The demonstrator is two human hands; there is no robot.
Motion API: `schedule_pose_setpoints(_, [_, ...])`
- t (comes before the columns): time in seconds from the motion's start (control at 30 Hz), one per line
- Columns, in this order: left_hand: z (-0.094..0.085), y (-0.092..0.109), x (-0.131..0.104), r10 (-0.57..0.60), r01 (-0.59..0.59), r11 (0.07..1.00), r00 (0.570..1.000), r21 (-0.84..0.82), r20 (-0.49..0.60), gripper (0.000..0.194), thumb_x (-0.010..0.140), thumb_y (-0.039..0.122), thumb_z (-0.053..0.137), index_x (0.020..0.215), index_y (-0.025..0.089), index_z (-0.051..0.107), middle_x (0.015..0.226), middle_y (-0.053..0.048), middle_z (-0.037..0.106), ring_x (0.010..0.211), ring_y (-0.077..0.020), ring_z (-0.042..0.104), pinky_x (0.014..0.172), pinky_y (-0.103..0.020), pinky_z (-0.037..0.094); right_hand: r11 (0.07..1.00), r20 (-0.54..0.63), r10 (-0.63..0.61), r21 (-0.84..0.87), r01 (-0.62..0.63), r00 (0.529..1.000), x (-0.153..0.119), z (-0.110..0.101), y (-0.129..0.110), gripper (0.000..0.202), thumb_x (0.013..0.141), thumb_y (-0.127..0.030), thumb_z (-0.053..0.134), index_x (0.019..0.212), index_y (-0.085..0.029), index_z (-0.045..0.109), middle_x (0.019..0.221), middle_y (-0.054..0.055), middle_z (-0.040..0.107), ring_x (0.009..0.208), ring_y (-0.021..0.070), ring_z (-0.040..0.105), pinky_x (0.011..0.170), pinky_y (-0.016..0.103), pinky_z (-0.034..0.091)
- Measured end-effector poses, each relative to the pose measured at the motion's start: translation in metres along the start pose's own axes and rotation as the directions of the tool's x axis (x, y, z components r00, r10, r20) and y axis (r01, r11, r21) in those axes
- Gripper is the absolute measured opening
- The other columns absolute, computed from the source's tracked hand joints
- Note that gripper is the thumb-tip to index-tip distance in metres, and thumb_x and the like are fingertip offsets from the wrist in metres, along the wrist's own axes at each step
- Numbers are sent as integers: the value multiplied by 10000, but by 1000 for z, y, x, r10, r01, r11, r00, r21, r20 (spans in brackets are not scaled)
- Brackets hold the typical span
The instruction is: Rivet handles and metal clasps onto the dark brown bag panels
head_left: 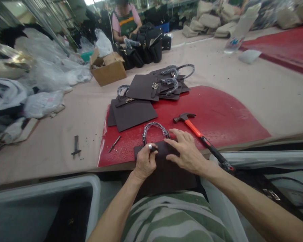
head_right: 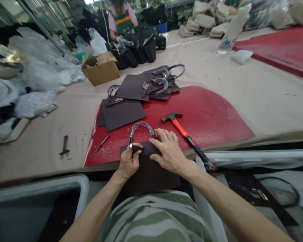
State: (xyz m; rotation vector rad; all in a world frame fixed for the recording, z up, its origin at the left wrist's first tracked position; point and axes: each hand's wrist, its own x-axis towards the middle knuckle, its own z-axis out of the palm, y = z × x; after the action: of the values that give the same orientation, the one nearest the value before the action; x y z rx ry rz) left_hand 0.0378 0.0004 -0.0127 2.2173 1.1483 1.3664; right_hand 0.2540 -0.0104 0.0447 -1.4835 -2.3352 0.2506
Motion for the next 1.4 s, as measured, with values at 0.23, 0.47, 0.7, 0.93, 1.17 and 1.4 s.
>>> schedule_pose_setpoints(0.23, [-1,3,-1,48,-47,998,999,48,-22,147,988,158,475,1077,168,591,947,-72,705,883,-169,707,821,-275,577,990,53,135,33,-137,989,6,30,-7,739,713,-374,867,1382,-218,593,1590,166,351,1419,393,354,1154,625,286])
schedule_pose_setpoints(0.47, [-6,13,0,-38,40,999,999,37,-36,146,985,152,501,1070,167,619,965,-71,729,920,-169,722,849,-279,593,986,33,163,37,-165,986,4,33,-12,702,699,-310,887,1349,-243,632,1584,137,384,1427,395,347,1165,632,270])
schedule_pose_setpoints(0.7, [-10,13,-6,-176,173,982,984,-75,-34,129,974,156,543,1081,182,609,1008,-53,749,957,-173,734,881,-313,602,980,45,182,71,-185,982,5,32,-11,704,687,-297,894,1341,-259,637,1590,119,384,1432,381,348,1178,630,256])
schedule_pose_setpoints(0.93, [-4,16,-2,-114,113,993,993,-35,-17,151,958,127,563,1089,170,624,996,-51,757,936,-162,742,877,-278,604,980,42,179,79,-182,983,5,32,-10,707,683,-309,895,1338,-253,636,1590,118,383,1429,381,351,1181,625,247])
schedule_pose_setpoints(1.17, [1,13,-8,-174,169,983,984,-77,-50,166,978,148,541,1128,184,602,1044,-59,746,992,-182,734,910,-333,607,982,35,169,82,-172,985,5,33,-9,639,739,-318,842,1339,-255,632,1592,115,381,1433,377,345,1173,631,253])
schedule_pose_setpoints(1.4, [1,13,-5,-143,141,987,989,-73,-28,140,983,153,525,1100,178,598,1009,-62,749,964,-179,735,899,-328,608,981,34,170,91,-173,985,5,34,-9,660,721,-314,858,1337,-246,634,1593,118,380,1435,379,341,1182,629,240])
